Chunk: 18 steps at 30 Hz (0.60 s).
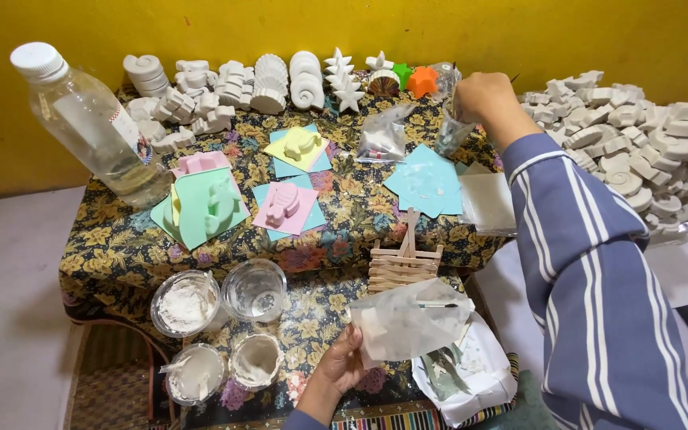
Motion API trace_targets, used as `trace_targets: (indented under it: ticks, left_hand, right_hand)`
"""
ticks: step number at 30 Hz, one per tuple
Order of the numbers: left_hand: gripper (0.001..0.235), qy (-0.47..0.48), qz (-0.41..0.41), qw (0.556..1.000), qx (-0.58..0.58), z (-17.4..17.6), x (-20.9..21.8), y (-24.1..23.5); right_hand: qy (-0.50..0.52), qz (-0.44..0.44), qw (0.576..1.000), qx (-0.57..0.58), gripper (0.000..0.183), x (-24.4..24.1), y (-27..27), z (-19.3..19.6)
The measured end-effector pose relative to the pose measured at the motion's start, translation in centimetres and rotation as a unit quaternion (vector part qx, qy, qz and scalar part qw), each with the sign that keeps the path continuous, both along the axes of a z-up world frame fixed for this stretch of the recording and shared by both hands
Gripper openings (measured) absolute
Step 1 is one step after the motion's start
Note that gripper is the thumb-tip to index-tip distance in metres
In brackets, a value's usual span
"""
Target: The person places small white star-shaped and other craft objects into plastic bags and adds a powder mixture from plastic cups by hand.
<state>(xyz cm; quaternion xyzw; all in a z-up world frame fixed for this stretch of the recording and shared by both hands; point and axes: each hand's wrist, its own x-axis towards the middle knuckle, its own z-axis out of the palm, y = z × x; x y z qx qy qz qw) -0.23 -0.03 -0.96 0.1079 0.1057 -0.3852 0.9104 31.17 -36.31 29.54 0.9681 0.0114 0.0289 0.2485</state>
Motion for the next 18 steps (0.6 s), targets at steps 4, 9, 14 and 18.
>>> trace_targets:
  ticks: [4, 9, 14, 18]
  left_hand:
    - [0.069, -0.002, 0.001, 1.0, 0.014, 0.9, 0.3, 0.0]
    - [0.068, 0.01, 0.0, 0.999, 0.045, 1.0, 0.3, 0.1]
    - [0.06, 0.004, 0.004, 1.0, 0.019, 1.0, 0.4, 0.1]
    - [0.059, -0.02, -0.005, 1.0, -0.012, 1.6, 0.5, 0.1]
  right_hand:
    - [0.006, 0.005, 1.0, 0.003, 0.015, 0.1, -0.5, 0.6]
    - [0.021, -0.023, 0.998, -0.054, 0.015, -1.0, 1.2, 3.1]
    - [-0.063, 0.077, 0.993, -0.062, 0.022, -8.5, 4.4, 8.7]
    - [0.023, 0.188, 0.946, 0.264, 0.019, -20.6, 9.6, 13.7]
